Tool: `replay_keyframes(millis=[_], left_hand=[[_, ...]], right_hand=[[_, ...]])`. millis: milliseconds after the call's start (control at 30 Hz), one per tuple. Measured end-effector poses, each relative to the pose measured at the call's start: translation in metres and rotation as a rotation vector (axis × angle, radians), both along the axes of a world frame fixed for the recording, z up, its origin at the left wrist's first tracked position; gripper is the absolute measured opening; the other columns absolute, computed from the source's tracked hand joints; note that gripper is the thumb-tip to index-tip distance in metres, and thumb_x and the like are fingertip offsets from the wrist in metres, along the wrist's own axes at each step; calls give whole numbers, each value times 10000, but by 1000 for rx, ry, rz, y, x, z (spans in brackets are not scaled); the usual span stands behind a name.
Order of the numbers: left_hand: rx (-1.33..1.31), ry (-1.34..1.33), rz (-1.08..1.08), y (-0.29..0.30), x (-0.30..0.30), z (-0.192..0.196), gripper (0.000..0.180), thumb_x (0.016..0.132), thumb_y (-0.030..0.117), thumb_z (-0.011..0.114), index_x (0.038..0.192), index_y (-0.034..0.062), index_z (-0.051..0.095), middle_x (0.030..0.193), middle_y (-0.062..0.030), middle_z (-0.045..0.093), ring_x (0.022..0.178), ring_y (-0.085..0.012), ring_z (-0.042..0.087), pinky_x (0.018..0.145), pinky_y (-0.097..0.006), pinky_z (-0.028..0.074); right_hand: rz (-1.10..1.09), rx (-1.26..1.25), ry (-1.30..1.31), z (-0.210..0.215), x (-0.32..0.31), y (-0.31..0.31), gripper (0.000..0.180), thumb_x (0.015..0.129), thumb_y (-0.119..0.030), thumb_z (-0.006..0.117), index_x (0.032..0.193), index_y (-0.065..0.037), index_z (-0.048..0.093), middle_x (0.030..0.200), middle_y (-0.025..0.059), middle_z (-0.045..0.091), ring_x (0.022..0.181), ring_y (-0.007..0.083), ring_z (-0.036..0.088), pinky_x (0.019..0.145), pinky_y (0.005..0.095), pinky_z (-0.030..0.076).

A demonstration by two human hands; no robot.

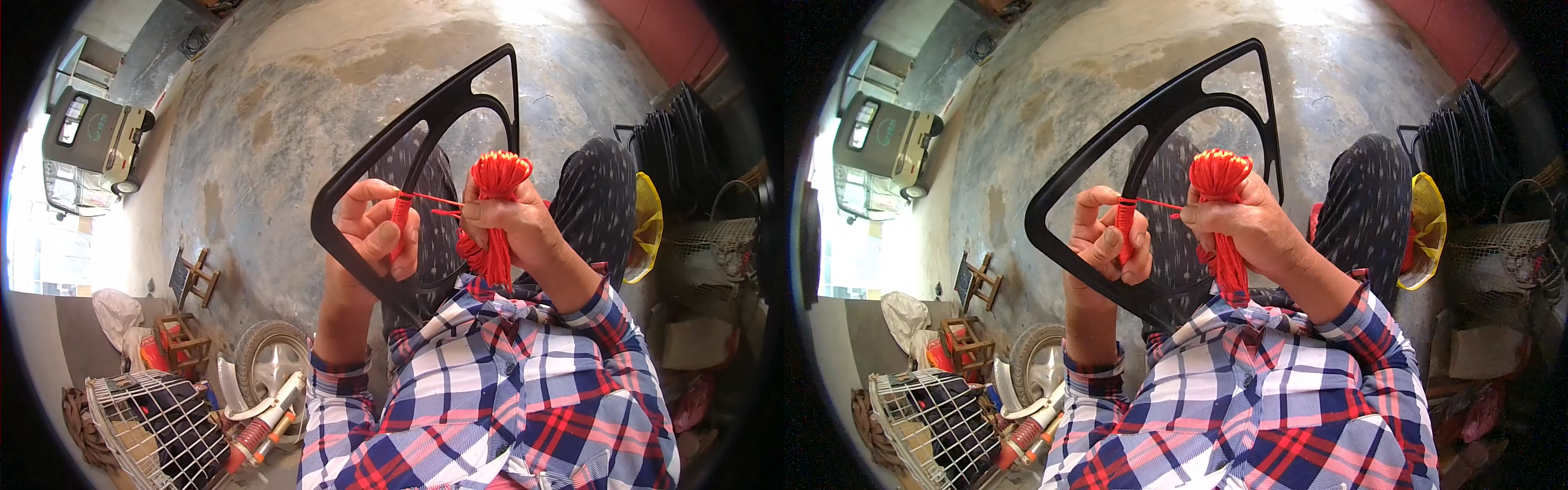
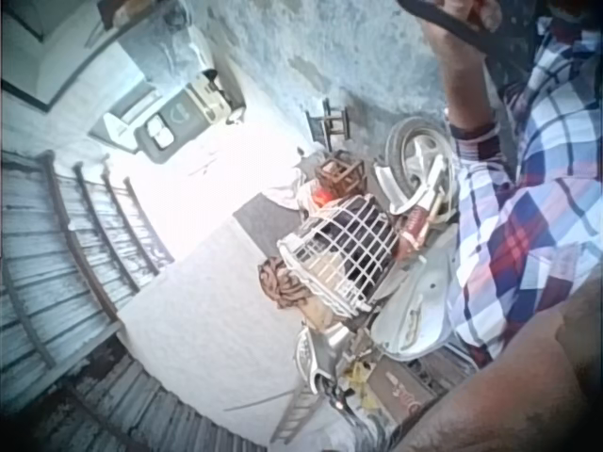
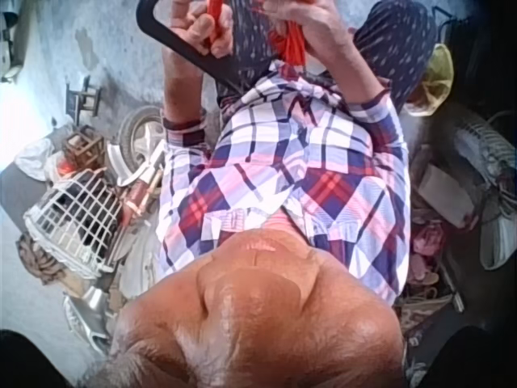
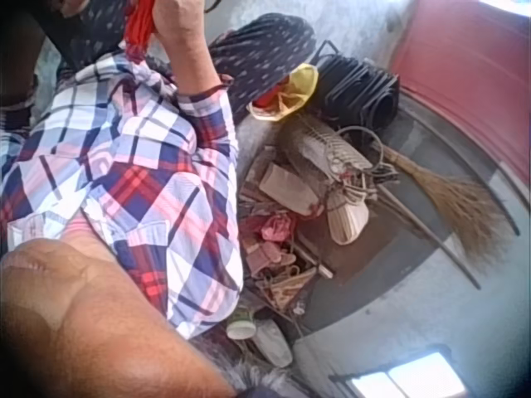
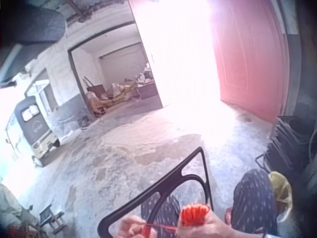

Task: Winding a bundle of red rope or cord onto a black plastic frame or spool.

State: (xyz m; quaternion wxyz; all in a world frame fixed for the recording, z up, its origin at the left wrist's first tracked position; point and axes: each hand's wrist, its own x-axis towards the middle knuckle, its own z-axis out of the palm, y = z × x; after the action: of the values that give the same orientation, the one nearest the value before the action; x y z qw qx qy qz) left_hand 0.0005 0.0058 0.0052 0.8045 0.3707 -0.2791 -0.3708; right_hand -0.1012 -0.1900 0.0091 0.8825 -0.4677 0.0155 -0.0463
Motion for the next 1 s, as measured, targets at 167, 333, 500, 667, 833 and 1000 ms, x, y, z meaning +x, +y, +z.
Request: replay_keyframes(millis=[167, 333, 500, 667, 833, 1000], left_hand=[[90, -11, 109, 1, -6, 8, 461, 905, 172, 683, 1308, 49, 495, 893, -150, 613, 556, -155, 587, 467, -253, 473], [82, -106, 151, -1, -8, 12, 403, 934, 137, 630, 1299, 8, 516, 956, -183, 610, 555, -173, 581, 463, -276, 476], [-36, 62, 83, 4, -4, 3, 435, 955, 252, 598, 1293, -6, 507, 970, -165, 602, 598, -172, 590, 495, -282, 488], [-45, 96, 10, -14, -17, 12, 638, 951, 502, 515, 1319, -18, 478, 1126, -190, 615, 818, -225, 651, 640, -310, 529], [82, 260, 206, -39, -41, 28, 384, 932, 235, 610, 1243, 12, 579, 1106, -123, 655, 817, -154, 632, 592, -261, 471], [107, 219, 89, -20, -30, 19, 419, 943, 223, 600, 1270, -35, 561, 1096, -123, 665, 948, -197, 664, 800, -303, 541]], right_hand=[[20, 49, 18, 5, 2, 3, 67, 839, -53, 629, 878, -42, 576, 676, 26, 559, 580, 111, 543, 554, 259, 427], [-162, 178, 133, 4, 8, -4, 179, 864, -88, 588, 1028, -31, 543, 771, 41, 574, 666, 126, 570, 614, 267, 459], [-39, 55, -29, 24, -6, -4, 515, 842, -82, 612, 1328, 14, 469, 1060, 87, 584, 967, 134, 587, 855, 286, 471], [27, -421, -193, 42, -11, -1, 589, 809, -45, 735, 1329, 39, 473, 885, 86, 661, 809, 119, 631, 765, 263, 503], [-319, -768, -170, 41, 5, 4, 329, 818, -109, 751, 1087, 29, 622, 832, 82, 682, 703, 78, 625, 628, 240, 507], [-18, -130, -101, 11, 7, -21, 175, 876, -132, 670, 961, 20, 682, 870, 58, 690, 847, 118, 637, 814, 283, 496]])
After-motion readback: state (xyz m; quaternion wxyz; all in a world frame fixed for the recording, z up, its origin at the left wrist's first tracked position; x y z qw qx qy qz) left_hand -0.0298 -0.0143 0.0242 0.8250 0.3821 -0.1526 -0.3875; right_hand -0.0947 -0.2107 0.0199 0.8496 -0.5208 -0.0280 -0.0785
